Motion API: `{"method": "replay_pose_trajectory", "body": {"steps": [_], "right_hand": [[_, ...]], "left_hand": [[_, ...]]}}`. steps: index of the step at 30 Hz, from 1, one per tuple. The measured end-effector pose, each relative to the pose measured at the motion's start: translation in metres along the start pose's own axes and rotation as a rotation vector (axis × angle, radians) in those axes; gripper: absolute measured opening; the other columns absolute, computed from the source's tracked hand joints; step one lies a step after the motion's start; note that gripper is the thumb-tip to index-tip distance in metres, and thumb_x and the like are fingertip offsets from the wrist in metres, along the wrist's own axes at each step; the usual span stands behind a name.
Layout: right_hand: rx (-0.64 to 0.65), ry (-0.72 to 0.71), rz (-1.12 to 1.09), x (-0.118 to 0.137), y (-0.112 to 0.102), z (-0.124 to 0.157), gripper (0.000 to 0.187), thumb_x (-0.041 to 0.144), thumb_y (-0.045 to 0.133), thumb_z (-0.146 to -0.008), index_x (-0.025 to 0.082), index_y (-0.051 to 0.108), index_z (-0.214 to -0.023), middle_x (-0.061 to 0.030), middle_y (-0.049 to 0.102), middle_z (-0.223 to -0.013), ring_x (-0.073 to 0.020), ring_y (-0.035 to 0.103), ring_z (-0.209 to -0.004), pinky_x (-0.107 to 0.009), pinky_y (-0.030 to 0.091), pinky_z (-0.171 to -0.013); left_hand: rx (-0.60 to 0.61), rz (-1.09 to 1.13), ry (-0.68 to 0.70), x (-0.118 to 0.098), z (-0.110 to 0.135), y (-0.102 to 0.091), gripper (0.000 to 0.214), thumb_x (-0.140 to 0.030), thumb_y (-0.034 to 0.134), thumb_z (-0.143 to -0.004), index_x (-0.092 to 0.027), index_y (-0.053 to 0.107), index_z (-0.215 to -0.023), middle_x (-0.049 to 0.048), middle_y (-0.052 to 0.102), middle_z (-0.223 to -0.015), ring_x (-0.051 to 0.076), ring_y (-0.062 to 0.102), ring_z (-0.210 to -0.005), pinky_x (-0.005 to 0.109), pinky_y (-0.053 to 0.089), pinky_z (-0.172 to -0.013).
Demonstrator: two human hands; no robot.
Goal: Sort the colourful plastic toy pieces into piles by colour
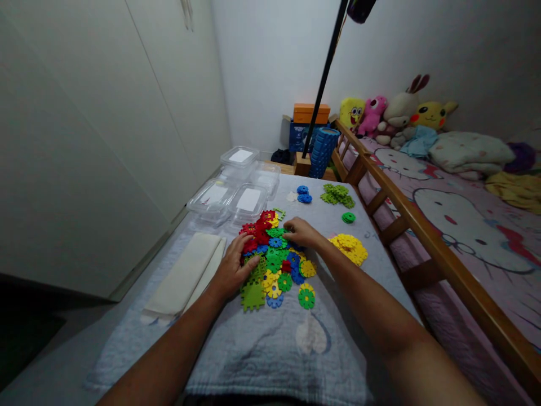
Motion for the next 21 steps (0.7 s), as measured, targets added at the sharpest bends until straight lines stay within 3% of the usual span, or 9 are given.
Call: {"method": "replay_pose_trajectory", "body": {"steps": [6, 10, 14, 18, 21], "right_hand": [[0.021, 0.018, 0.357, 0.014, 0.006, 0.005, 0.021, 0.023, 0.056, -0.091, 0.016, 0.076, -0.091, -0.0098, 0.074, -0.099, -0.0187, 0.062, -0.092, -0.025, 0.039, -0.076], [-0.125, 0.134, 0.407, 0.003, -0.018, 0.009, 0.033, 0.021, 0.044, -0.097, 0.016, 0.075, -0.107, -0.0127, 0.073, -0.111, -0.0199, 0.063, -0.1, -0.026, 0.039, -0.081], [-0.313, 0.31, 0.348, -0.044, -0.066, 0.024, 0.032, 0.018, 0.044, -0.095, 0.014, 0.075, -0.101, -0.0129, 0.075, -0.107, -0.0201, 0.065, -0.097, -0.026, 0.04, -0.081], [-0.535, 0.485, 0.192, -0.113, -0.12, 0.061, 0.026, 0.017, 0.049, -0.089, 0.015, 0.075, -0.085, -0.0095, 0.076, -0.091, -0.0187, 0.065, -0.084, -0.025, 0.041, -0.072], [-0.714, 0.603, -0.045, -0.168, -0.145, 0.095, 0.018, 0.017, 0.055, -0.083, 0.015, 0.071, -0.076, -0.0051, 0.07, -0.07, -0.0155, 0.062, -0.067, -0.022, 0.041, -0.06]], "left_hand": [[-0.017, -0.004, -0.001, 0.0, -0.001, -0.001, 0.054, -0.05, 0.056, -0.094, -0.022, 0.049, -0.14, 0.0141, 0.046, -0.151, 0.03, 0.042, -0.144, 0.052, 0.034, -0.12], [-0.028, -0.017, 0.004, 0.0, -0.001, -0.002, 0.053, -0.05, 0.056, -0.094, -0.022, 0.05, -0.139, 0.0136, 0.049, -0.149, 0.03, 0.044, -0.142, 0.052, 0.035, -0.12], [-0.037, -0.04, 0.005, 0.001, 0.0, -0.003, 0.053, -0.05, 0.056, -0.093, -0.022, 0.052, -0.138, 0.0132, 0.051, -0.148, 0.03, 0.046, -0.141, 0.051, 0.037, -0.119], [-0.031, -0.043, 0.023, 0.0, 0.0, -0.002, 0.052, -0.049, 0.055, -0.094, -0.021, 0.052, -0.138, 0.0135, 0.051, -0.148, 0.029, 0.046, -0.141, 0.05, 0.037, -0.119], [-0.032, -0.049, 0.017, -0.001, 0.0, -0.002, 0.051, -0.049, 0.055, -0.094, -0.022, 0.052, -0.137, 0.0132, 0.051, -0.147, 0.029, 0.045, -0.141, 0.051, 0.036, -0.119]]}}
Point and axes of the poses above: each hand's wrist, its own z-axis away from the middle knuckle, its own y-axis out of the palm, x = y × z, the point moved 10 cm from there along -z, towards the middle knuckle
